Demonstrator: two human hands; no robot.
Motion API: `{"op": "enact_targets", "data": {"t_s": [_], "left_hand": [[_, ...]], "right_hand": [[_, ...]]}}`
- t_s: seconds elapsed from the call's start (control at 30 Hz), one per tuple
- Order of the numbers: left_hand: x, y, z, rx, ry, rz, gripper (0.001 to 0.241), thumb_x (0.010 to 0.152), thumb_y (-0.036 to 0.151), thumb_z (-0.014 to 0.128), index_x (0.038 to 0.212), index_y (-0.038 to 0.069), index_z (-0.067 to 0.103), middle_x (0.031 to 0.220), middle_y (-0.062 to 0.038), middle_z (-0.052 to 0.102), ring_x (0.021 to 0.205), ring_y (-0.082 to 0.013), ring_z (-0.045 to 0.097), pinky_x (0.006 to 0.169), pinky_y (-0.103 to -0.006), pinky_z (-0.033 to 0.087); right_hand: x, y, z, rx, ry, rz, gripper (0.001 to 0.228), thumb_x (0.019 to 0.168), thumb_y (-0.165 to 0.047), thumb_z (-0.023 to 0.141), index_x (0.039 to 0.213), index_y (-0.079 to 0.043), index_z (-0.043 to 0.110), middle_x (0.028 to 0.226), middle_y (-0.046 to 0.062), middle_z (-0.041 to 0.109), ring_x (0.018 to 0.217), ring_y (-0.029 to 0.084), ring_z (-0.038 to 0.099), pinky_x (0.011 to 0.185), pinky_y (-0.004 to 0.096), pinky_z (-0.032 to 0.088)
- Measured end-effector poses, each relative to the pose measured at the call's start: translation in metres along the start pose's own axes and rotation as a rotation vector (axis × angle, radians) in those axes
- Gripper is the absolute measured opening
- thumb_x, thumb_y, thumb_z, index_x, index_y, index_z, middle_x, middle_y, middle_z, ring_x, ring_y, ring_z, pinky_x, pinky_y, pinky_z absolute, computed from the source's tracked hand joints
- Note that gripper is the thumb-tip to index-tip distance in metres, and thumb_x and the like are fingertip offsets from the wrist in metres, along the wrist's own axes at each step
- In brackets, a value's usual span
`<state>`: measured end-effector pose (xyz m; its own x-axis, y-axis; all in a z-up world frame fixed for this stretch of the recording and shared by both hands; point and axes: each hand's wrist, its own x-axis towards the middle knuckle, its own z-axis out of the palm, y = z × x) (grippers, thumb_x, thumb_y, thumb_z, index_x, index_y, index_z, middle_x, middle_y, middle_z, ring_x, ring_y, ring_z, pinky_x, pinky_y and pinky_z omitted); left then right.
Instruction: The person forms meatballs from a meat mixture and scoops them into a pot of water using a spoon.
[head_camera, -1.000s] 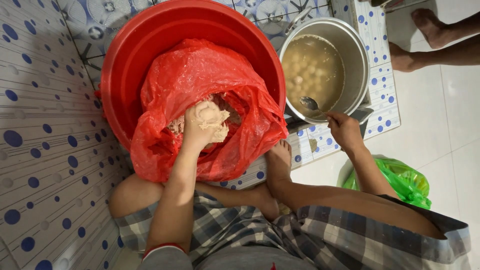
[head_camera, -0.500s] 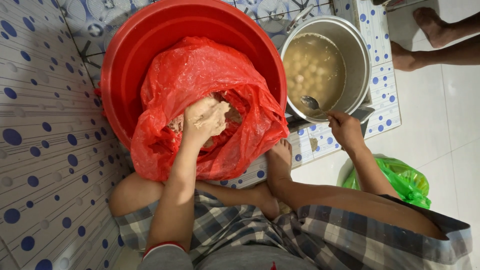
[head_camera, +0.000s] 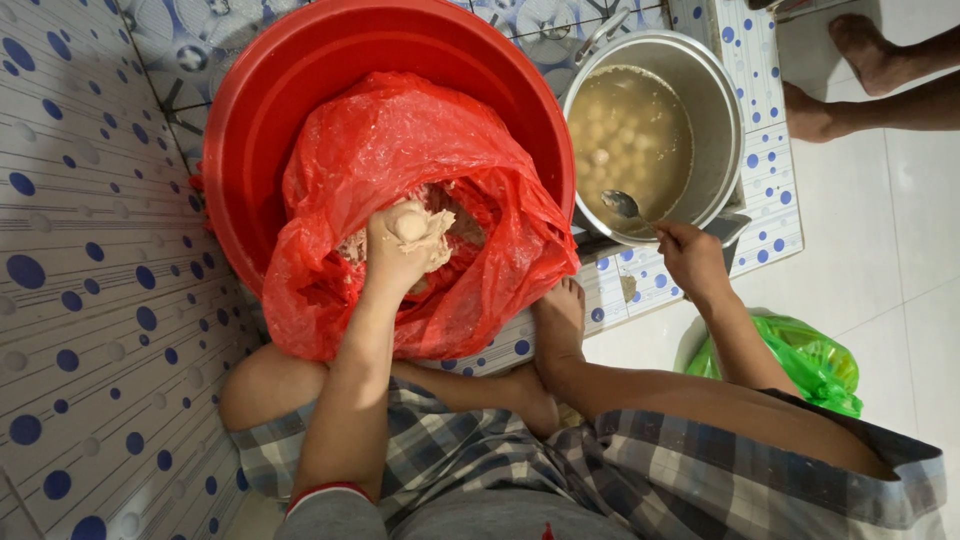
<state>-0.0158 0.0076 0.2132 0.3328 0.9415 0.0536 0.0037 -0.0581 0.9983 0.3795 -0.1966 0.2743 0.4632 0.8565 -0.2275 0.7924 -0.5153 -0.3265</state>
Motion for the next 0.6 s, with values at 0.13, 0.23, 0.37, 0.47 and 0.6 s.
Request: {"op": "enact_targets", "data": {"t_s": [0.13, 0.23, 0.37, 0.47, 0.6], "left_hand": [[0.001, -0.008, 0.004, -0.024, -0.046, -0.119, 0.023, 0.081, -0.006, 0.077, 0.100, 0.001, 0.067, 0.085, -0.013, 0.073, 0.082, -0.0224, 0.079, 0.065, -0.0265, 0.067], [0.008, -0.018, 0.008, -0.892, -0.295, 0.064, 0.025, 0.094, -0.010, 0.061, 0.088, 0.014, 0.060, 0.080, 0.003, 0.058, 0.058, -0.0026, 0.047, 0.044, -0.0119, 0.042], [0.005, 0.047, 0.004, -0.457, -0.114, -0.281, 0.007, 0.092, 0.000, 0.066, 0.099, 0.001, 0.066, 0.082, -0.014, 0.069, 0.066, -0.0208, 0.070, 0.046, -0.0251, 0.055], [0.004, 0.057, 0.006, -0.194, -0.085, -0.240, 0.026, 0.085, -0.011, 0.068, 0.109, -0.002, 0.069, 0.099, -0.016, 0.078, 0.087, -0.0204, 0.077, 0.065, -0.0239, 0.062], [0.006, 0.010, 0.009, -0.275, -0.125, -0.168, 0.026, 0.086, -0.003, 0.080, 0.110, 0.000, 0.070, 0.082, -0.015, 0.076, 0.055, -0.0146, 0.068, 0.036, -0.0264, 0.058]], "right_hand": [[-0.001, -0.013, -0.004, 0.022, 0.005, 0.022, 0.021, 0.102, -0.011, 0.065, 0.119, -0.009, 0.077, 0.080, 0.013, 0.075, 0.087, 0.036, 0.073, 0.079, 0.048, 0.057], [-0.001, -0.028, -0.009, 0.083, 0.036, 0.043, 0.021, 0.104, -0.016, 0.065, 0.121, -0.011, 0.076, 0.080, 0.008, 0.074, 0.086, 0.030, 0.073, 0.079, 0.044, 0.056], [-0.002, -0.081, -0.026, 0.209, 0.131, -0.093, 0.021, 0.102, -0.008, 0.067, 0.120, -0.008, 0.077, 0.089, 0.017, 0.074, 0.091, 0.036, 0.072, 0.081, 0.047, 0.056], [-0.001, -0.123, -0.036, 0.247, 0.166, -0.247, 0.022, 0.101, -0.004, 0.068, 0.120, -0.006, 0.077, 0.089, 0.017, 0.074, 0.091, 0.036, 0.073, 0.081, 0.046, 0.057], [-0.007, -0.183, -0.043, 0.282, 0.170, -0.511, 0.029, 0.093, 0.005, 0.066, 0.118, -0.004, 0.077, 0.099, 0.018, 0.076, 0.096, 0.042, 0.072, 0.084, 0.049, 0.058]]}}
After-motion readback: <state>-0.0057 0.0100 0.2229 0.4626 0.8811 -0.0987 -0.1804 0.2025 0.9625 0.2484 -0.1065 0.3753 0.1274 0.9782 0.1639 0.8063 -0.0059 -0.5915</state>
